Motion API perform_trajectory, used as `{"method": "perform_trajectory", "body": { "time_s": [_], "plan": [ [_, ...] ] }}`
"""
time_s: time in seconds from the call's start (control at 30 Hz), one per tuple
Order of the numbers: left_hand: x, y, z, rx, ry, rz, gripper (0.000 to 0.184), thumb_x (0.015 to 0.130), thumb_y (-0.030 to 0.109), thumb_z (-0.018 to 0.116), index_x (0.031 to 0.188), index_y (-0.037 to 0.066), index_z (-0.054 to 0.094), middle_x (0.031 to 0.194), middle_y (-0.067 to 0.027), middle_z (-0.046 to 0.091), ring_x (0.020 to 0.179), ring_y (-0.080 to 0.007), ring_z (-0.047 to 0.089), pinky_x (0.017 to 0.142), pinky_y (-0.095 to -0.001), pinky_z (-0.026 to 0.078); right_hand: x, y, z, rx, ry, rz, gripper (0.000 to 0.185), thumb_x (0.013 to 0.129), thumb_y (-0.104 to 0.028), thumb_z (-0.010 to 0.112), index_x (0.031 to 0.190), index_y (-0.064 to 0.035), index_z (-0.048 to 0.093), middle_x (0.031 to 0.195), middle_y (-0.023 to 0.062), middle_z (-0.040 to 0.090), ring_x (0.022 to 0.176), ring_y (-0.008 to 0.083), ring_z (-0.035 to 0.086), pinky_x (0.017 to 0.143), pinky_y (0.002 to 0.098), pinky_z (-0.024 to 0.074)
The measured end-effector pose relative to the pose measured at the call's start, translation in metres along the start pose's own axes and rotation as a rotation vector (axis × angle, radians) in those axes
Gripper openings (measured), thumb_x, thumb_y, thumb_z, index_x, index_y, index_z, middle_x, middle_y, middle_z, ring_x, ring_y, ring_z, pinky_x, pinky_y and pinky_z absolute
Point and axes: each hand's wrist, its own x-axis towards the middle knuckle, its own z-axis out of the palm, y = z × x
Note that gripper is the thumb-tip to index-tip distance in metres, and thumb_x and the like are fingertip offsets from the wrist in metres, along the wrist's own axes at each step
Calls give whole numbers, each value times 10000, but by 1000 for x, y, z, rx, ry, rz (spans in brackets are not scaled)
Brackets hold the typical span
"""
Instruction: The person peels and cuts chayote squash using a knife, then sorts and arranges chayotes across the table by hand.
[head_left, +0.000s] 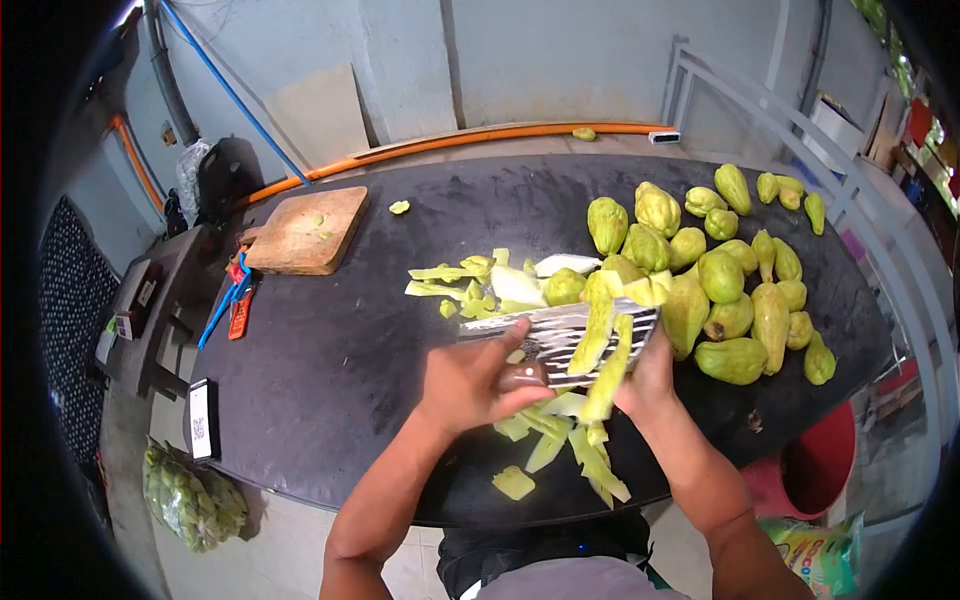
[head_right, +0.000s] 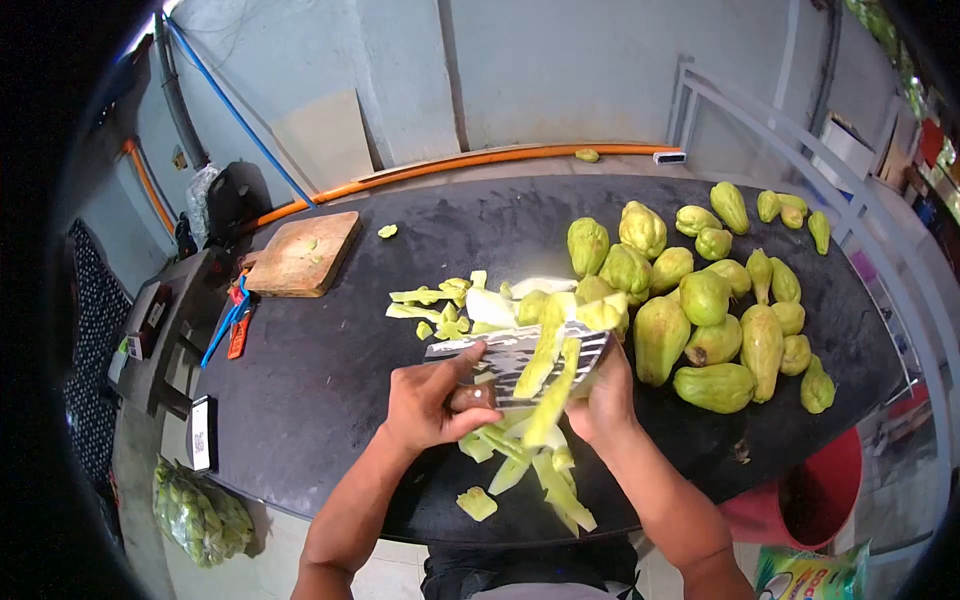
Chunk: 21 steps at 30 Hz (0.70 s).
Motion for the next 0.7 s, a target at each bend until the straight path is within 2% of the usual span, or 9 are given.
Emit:
{"method": "perform_trajectory", "body": {
  "time_s": [0.17, 0.23, 0.3, 0.37, 0.43, 0.53, 0.63, 0.67, 0.7],
  "plan": [
    [4, 14, -6, 8, -72, -65, 872, 751, 554, 871, 1411, 45, 614, 766, -77, 726, 654, -270, 733, 592, -350, 561, 7, 3, -13, 32, 18, 11, 457, 1097, -441, 453, 1367, -86, 554, 1277, 79, 644, 1160, 214, 647, 971, 393, 548],
    [7, 19, -3, 6, -57, -36, 859, 751, 556, 871, 1396, 43, 628, 765, -87, 724, 656, -276, 734, 596, -357, 562, 1, -6, 2, 185, -46, 183, 424, 1105, -401, 456, 1358, -75, 556, 1251, 95, 652, 1131, 215, 652, 984, 386, 535],
    [5, 4, -3, -17, -87, -130, 838, 757, 569, 867, 1374, 44, 650, 794, -122, 741, 700, -295, 753, 609, -371, 578, -2, -2, 17, 66, 49, -10, 406, 1098, -386, 490, 1343, -72, 571, 1222, 85, 665, 1121, 198, 654, 981, 374, 529],
    [-3, -15, -2, 18, -66, -285, 755, 798, 542, 852, 1335, 41, 678, 839, -138, 763, 767, -301, 773, 643, -360, 593, 1, -13, 14, -55, 4, 52, 387, 1098, -376, 481, 1351, -104, 592, 1238, 58, 675, 1136, 171, 658, 947, 354, 550],
    [-6, -27, -6, -80, 6, -456, 632, 860, 487, 823, 1285, 33, 707, 876, -164, 771, 817, -291, 785, 733, -350, 603, -1, -14, 16, -90, 17, 3, 497, 1084, -431, 468, 1441, -92, 538, 1307, 101, 661, 1197, 236, 648, 1002, 433, 531],
    [-6, -27, -11, -45, -5, -558, 637, 869, 494, 813, 1290, 30, 706, 880, -160, 777, 827, -290, 786, 743, -348, 600, -2, -21, 27, 197, 32, 165, 494, 1058, -444, 512, 1401, -93, 565, 1293, 125, 663, 1183, 275, 643, 973, 481, 531],
    [0, -20, -10, -15, -46, -636, 665, 859, 507, 818, 1316, 39, 698, 893, -155, 782, 835, -273, 789, 740, -346, 599, -2, -19, 15, 391, 55, 302, 494, 995, -504, 587, 1334, -147, 621, 1255, 93, 680, 1122, 267, 653, 928, 552, 535],
    [0, -16, -8, -32, -51, -628, 686, 847, 517, 826, 1330, 48, 694, 895, -159, 782, 831, -263, 790, 741, -348, 598, 2, -14, 6, 381, 42, 283, 508, 966, -521, 614, 1333, -169, 625, 1280, 100, 675, 1142, 261, 638, 932, 536, 537],
    [-2, -11, -7, -49, -58, -620, 707, 836, 527, 835, 1344, 57, 690, 897, -162, 782, 828, -252, 792, 742, -350, 598, 1, -17, 10, 300, 83, 270, 548, 963, -562, 604, 1332, -158, 623, 1286, 106, 674, 1154, 273, 634, 947, 568, 520]
  ]
}}
